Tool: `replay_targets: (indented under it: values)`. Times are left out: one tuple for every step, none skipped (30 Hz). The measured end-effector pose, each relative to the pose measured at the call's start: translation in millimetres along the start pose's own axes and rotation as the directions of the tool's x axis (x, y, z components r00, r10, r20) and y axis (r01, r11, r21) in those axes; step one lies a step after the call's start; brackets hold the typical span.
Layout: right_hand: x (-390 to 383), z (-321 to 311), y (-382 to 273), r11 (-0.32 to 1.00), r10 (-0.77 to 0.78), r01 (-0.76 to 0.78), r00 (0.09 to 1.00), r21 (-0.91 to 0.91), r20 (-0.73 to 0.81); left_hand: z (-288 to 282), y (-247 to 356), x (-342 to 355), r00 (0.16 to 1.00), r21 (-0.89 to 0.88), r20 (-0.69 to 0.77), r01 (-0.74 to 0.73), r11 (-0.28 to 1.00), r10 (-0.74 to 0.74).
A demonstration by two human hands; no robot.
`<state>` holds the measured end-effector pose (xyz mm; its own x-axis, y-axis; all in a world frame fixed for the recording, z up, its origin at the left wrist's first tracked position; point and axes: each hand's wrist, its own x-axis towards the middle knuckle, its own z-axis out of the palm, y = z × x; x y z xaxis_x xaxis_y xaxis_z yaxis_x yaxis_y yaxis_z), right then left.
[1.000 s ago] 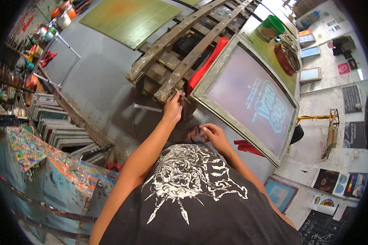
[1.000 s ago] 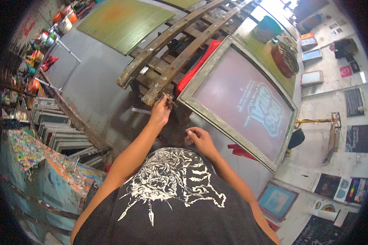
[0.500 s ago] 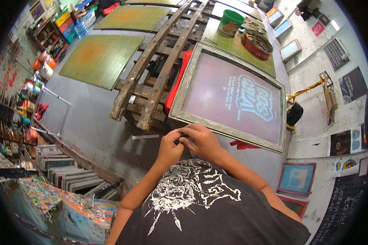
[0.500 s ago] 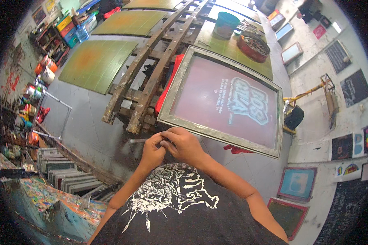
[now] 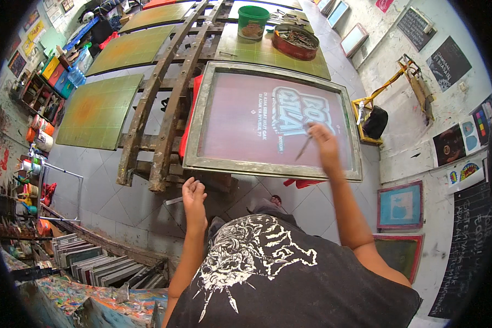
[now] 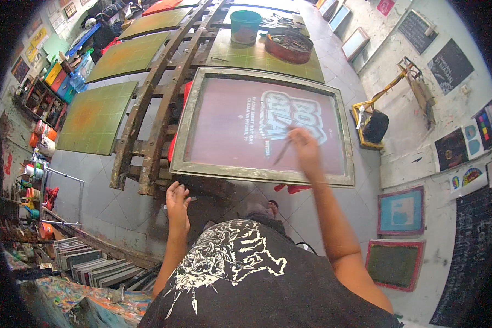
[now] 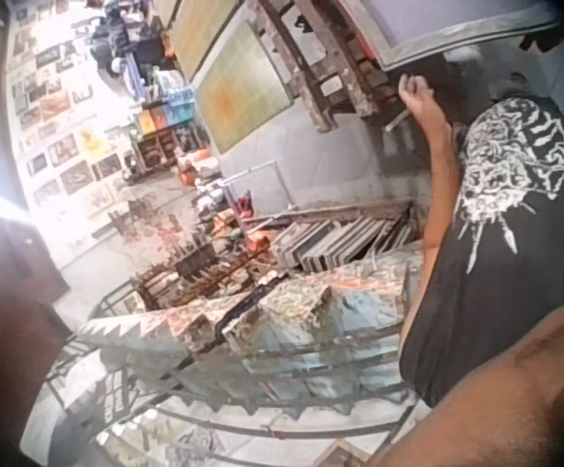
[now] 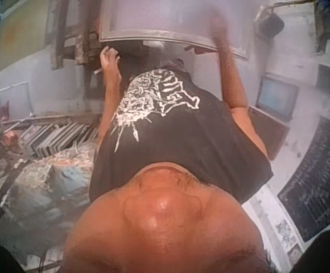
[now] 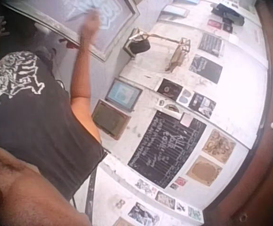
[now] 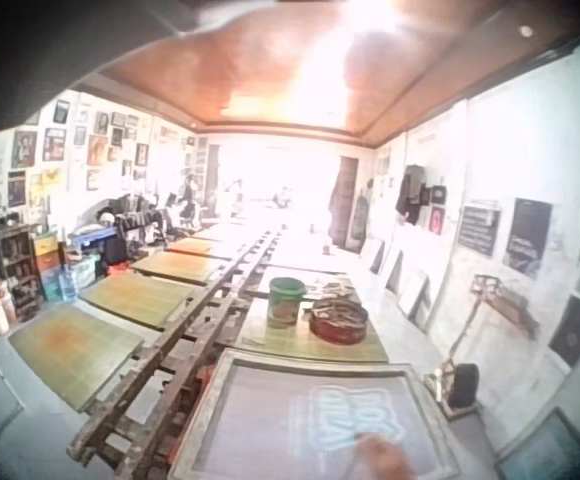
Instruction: The person positions a screen printing frame over a red shirt on a printing table, then selects and attaches small metal components to the wooden frame by hand.
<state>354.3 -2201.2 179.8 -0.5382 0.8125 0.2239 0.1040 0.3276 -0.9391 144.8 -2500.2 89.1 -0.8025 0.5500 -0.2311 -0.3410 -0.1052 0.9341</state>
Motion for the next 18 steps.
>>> replay_targets:
  values:
    - [19,-42,26,1.000,-0.029,0.029,0.990,0.002,-0.136,-2,-16,7,0.993,-0.080,-0.030,0.112,0.990,-0.114]
    - [37,-79,40,0.998,0.066,-0.069,0.977,-0.006,-0.205,-3,-26,11,0.972,-0.161,-0.064,0.212,0.964,-0.225]
    - [52,-127,68,0.989,0.124,-0.139,0.961,-0.041,-0.248,6,-34,16,0.965,-0.216,-0.063,0.234,0.948,-0.253]
    - [63,-172,103,0.975,0.180,-0.210,0.939,-0.076,-0.293,19,-41,22,0.957,-0.272,-0.058,0.257,0.927,-0.283]
    - [69,-204,130,0.966,0.229,-0.255,0.928,-0.052,-0.295,30,-44,28,0.949,-0.327,-0.062,0.272,0.905,-0.308]
    - [74,-228,157,0.955,0.277,-0.296,0.917,-0.025,-0.288,40,-45,32,0.941,-0.383,-0.069,0.281,0.880,-0.331]
    - [78,-247,177,0.942,0.320,-0.334,0.904,-0.001,-0.284,54,-49,40,0.924,-0.416,-0.142,0.269,0.869,-0.354]
    - [78,-256,196,0.936,0.338,-0.351,0.898,0.003,-0.284,69,-49,44,0.914,-0.457,-0.189,0.242,0.856,-0.360]
    - [73,-264,214,0.929,0.357,-0.370,0.890,0.007,-0.283,84,-48,48,0.900,-0.496,-0.234,0.215,0.842,-0.368]
    - [73,-272,225,0.919,0.380,-0.394,0.881,0.008,-0.280,95,-49,53,0.901,-0.497,-0.261,0.183,0.848,-0.348]
    - [78,-282,234,0.896,0.439,-0.406,0.873,0.180,-0.214,106,-50,59,0.900,-0.498,-0.286,0.154,0.853,-0.329]
    - [74,-281,243,0.829,0.501,-0.432,0.855,0.354,-0.130,106,-53,62,0.894,-0.484,-0.321,0.128,0.866,-0.312]
    - [69,-276,249,0.727,0.547,-0.451,0.836,0.517,-0.041,101,-57,66,0.894,-0.427,-0.365,0.087,0.900,-0.260]
    - [68,-271,250,0.691,0.534,-0.445,0.845,0.569,0.012,94,-64,72,0.892,-0.367,-0.404,0.044,0.929,-0.202]
    - [66,-266,247,0.677,0.539,-0.452,0.842,0.581,0.027,86,-69,78,0.890,-0.310,-0.434,-0.001,0.951,-0.141]
    - [63,-263,241,0.669,0.541,-0.454,0.840,0.589,0.033,87,-71,81,0.888,-0.336,-0.428,0.016,0.942,-0.168]
    - [59,-258,235,0.660,0.544,-0.456,0.838,0.597,0.039,85,-71,83,0.888,-0.333,-0.419,0.044,0.942,-0.189]
    - [55,-250,215,0.649,0.544,-0.437,0.839,0.623,0.022,88,-70,85,0.888,-0.335,-0.407,0.074,0.939,-0.215]
